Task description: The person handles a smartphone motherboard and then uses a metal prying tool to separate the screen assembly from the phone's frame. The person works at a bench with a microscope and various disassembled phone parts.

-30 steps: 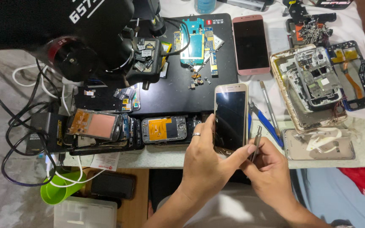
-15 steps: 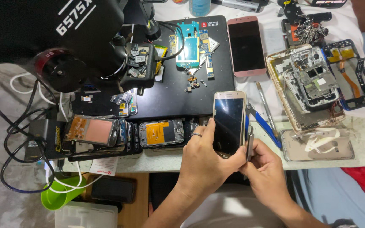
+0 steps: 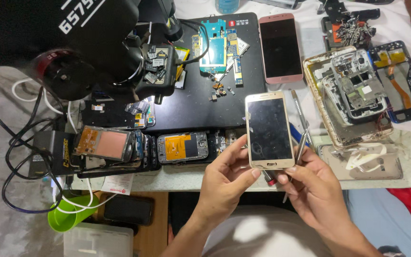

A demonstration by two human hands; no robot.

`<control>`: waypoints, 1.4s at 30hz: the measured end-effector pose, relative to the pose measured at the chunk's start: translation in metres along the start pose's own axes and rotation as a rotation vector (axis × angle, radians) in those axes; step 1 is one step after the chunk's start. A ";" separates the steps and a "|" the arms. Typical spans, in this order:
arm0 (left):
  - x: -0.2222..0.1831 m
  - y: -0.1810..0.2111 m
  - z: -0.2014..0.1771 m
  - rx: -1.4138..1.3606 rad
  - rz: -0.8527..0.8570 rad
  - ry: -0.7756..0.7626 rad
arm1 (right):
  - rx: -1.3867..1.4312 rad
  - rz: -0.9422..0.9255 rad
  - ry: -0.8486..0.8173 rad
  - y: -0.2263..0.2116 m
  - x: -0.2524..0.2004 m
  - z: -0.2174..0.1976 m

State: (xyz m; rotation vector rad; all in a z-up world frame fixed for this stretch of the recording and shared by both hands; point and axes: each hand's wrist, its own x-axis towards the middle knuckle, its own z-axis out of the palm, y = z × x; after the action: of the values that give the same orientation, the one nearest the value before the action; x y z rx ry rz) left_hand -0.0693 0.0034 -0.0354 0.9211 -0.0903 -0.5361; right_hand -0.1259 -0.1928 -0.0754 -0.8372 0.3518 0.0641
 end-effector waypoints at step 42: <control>-0.005 -0.039 0.001 0.044 0.240 0.158 | -1.326 -0.730 0.015 -0.028 -0.011 0.042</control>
State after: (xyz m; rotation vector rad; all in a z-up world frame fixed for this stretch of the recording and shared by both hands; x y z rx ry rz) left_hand -0.0898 -0.0138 -0.0648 0.9768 -0.0685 -0.2393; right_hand -0.1194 -0.1793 -0.0256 -2.2332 -0.0566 -0.4400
